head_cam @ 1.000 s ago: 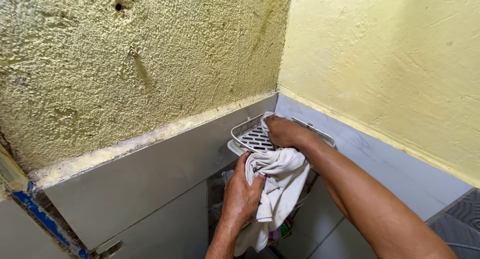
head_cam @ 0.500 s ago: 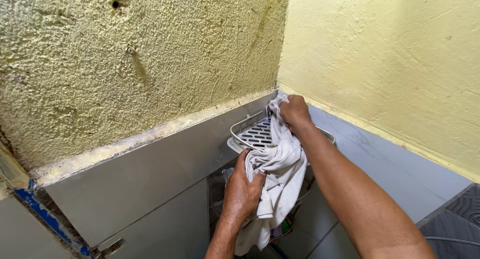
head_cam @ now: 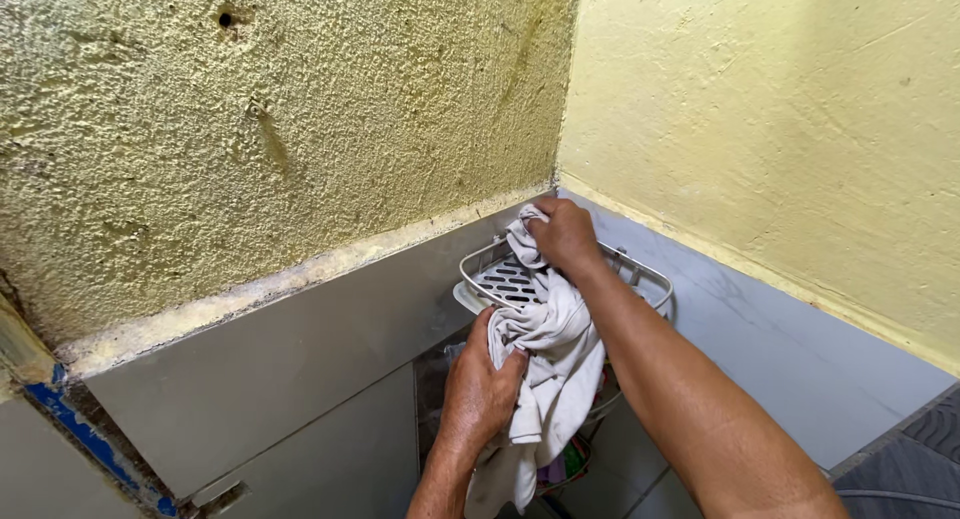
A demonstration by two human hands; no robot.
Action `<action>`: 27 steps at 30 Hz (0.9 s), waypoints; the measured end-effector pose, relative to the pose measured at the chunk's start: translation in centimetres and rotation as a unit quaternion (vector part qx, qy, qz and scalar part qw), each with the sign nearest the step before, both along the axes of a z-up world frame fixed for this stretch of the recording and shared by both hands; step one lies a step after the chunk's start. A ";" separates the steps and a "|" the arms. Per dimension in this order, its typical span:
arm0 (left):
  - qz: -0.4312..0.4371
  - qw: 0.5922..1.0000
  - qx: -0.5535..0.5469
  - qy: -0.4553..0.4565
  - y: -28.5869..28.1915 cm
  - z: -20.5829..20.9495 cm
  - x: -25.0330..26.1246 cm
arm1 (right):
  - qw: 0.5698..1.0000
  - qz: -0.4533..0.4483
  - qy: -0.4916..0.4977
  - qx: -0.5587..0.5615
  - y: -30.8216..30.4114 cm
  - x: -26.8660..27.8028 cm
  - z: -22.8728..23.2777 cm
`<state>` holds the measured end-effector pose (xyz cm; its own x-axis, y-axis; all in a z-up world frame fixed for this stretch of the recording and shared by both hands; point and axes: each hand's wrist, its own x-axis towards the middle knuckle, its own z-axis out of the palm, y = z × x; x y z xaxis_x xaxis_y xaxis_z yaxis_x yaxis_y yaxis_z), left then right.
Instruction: The person wipes the surfaces of a three-tier corner shower caddy with a white cloth. They clean the top, middle, and bottom shelves and the surrounding wall tiles. The person also briefly handles items on the shelves, such as a small bottle and a wrapped item, before continuing to wipe the caddy.
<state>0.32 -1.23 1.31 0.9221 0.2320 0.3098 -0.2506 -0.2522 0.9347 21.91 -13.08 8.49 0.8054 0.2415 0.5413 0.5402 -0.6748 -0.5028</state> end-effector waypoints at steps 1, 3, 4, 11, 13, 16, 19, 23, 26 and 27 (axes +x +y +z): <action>0.003 1.000 0.005 -0.001 -0.1 0.0 0.0 | 0.996 0.012 -0.087 -0.023 0.2 -0.6 0.0; 0.003 1.000 0.006 0.011 -0.1 0.0 0.0 | 0.984 0.075 -0.146 -0.075 0.5 -1.7 -0.2; 0.003 1.000 0.007 0.017 -0.1 -0.1 0.0 | 0.974 0.106 -0.174 -0.101 0.7 -2.0 -0.3; -0.007 1.000 -0.001 -0.006 -0.2 -0.3 0.5 | 0.987 -0.004 -0.134 -0.085 0.7 -0.1 -0.8; 0.000 0.999 0.004 -0.032 0.3 0.2 0.7 | 0.991 -0.032 -0.095 -0.084 0.9 0.9 0.4; 0.000 1.000 0.008 -0.021 0.2 -0.2 0.4 | 0.991 0.022 -0.111 -0.078 0.4 0.1 -0.2; -0.004 0.999 0.009 -0.033 0.1 0.1 0.5 | 0.967 0.089 -0.196 -0.138 0.3 -1.5 0.0; -0.007 1.000 0.003 -0.007 0.4 0.5 0.5 | 0.966 0.086 -0.204 -0.137 0.9 -1.5 0.4; -0.008 1.000 -0.005 0.010 0.1 0.1 0.2 | 0.984 0.003 -0.116 -0.133 0.2 0.2 -0.5; -0.007 1.000 -0.004 -0.003 0.0 0.0 0.2 | 0.985 -0.029 -0.090 -0.141 -0.1 1.0 -0.7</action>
<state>0.54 -1.21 1.36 0.9235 0.2221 0.3127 -0.2588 -0.2407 0.9354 22.93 -13.21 7.76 0.7185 0.3596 0.5954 0.5609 -0.8057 -0.1903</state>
